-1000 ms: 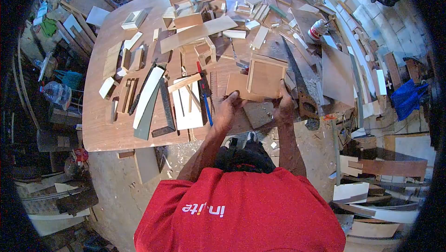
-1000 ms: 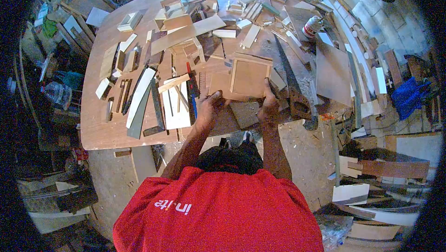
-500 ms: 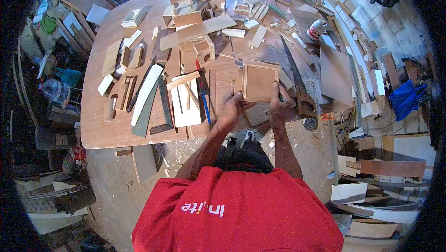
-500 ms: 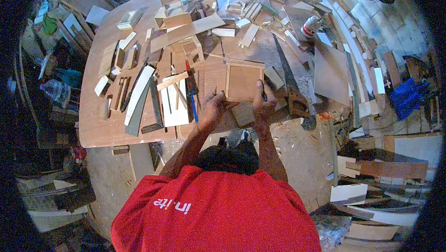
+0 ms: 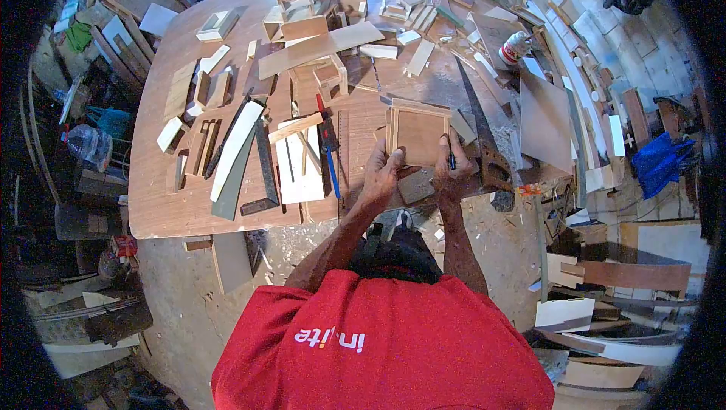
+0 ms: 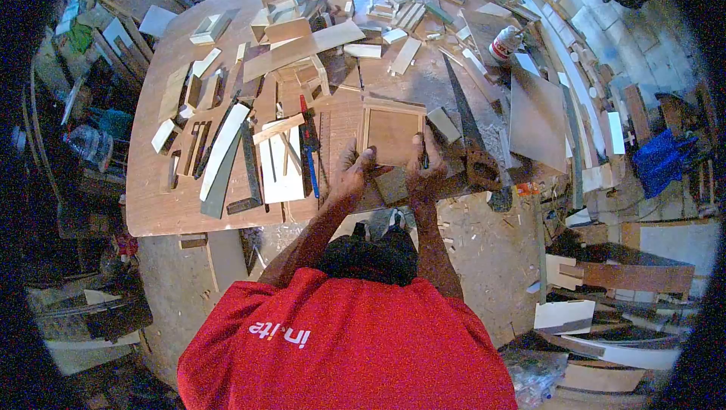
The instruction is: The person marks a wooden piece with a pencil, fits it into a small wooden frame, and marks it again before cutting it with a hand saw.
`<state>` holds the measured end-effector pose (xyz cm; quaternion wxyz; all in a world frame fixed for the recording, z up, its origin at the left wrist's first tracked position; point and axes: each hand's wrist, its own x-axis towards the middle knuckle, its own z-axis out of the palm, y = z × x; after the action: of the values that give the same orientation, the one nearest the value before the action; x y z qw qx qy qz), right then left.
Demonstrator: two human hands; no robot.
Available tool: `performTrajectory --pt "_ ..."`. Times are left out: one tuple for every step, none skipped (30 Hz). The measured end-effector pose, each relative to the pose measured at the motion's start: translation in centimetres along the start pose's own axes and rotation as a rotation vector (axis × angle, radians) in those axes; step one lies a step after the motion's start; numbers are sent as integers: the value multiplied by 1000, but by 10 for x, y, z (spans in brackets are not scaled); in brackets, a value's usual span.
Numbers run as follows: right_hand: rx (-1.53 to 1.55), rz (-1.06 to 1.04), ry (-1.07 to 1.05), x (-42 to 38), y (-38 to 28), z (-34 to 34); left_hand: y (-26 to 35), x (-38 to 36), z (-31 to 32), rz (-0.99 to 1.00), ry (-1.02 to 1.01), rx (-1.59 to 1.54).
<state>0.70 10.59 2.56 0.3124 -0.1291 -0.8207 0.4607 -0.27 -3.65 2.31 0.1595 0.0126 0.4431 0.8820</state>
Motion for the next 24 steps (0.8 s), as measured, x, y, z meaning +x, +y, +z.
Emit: performTrajectory --pt "-7 -1 -20 0 0 -1 1 -1 1 -12 0 2" --pt "-7 -2 -20 0 0 -1 2 -1 2 -12 0 1" --pt "12 2 -16 0 -4 -1 4 -2 4 -13 -17 -5" --pt "32 5 -12 1 -7 -1 5 -2 5 -13 -33 -10" --pt "33 5 -14 1 -9 -2 5 -2 5 -12 -31 -11" --pt "24 0 -6 1 -11 -3 4 -3 5 -3 -35 -12" --pt "16 -6 4 1 -11 -3 4 -2 5 7 -40 -14" --pt "16 -6 4 1 -9 -3 3 -2 4 8 -40 -14" --pt "-18 -8 5 2 -6 -3 2 -1 3 11 -53 -16" --pt "-54 -10 6 2 -4 -3 0 0 2 14 -66 -18" --pt "-54 -10 6 1 -2 -3 -1 1 1 14 -66 -18" --pt "-27 -16 3 1 -2 -4 -1 1 1 29 -98 -27" --pt "-1 -22 1 0 -3 -5 -2 1 1 43 -130 -37" --pt "-2 -21 1 0 -3 -5 -2 1 1 41 -131 -37" --pt "-18 -18 6 1 -3 -5 0 -1 4 29 -122 -40" --pt "-35 -15 11 1 -3 -6 2 -1 5 17 -114 -42" --pt "-35 -15 12 2 -3 -6 1 -1 6 16 -114 -42" --pt "-48 5 -6 3 -3 -8 1 -1 6 7 -105 -40" --pt "-61 26 -23 3 -3 -9 0 0 6 -3 -95 -38" --pt "-62 27 -23 2 -3 -9 -1 0 6 -4 -95 -38" --pt "-14 22 -18 2 -2 -8 -2 1 5 -17 -100 -53" --pt "34 17 -12 1 -1 -8 -3 2 5 -31 -106 -68" --pt "33 18 -11 2 2 -7 -4 2 5 -32 -108 -68" --pt "15 -19 26 2 4 -5 -4 1 6 -28 -113 -81"
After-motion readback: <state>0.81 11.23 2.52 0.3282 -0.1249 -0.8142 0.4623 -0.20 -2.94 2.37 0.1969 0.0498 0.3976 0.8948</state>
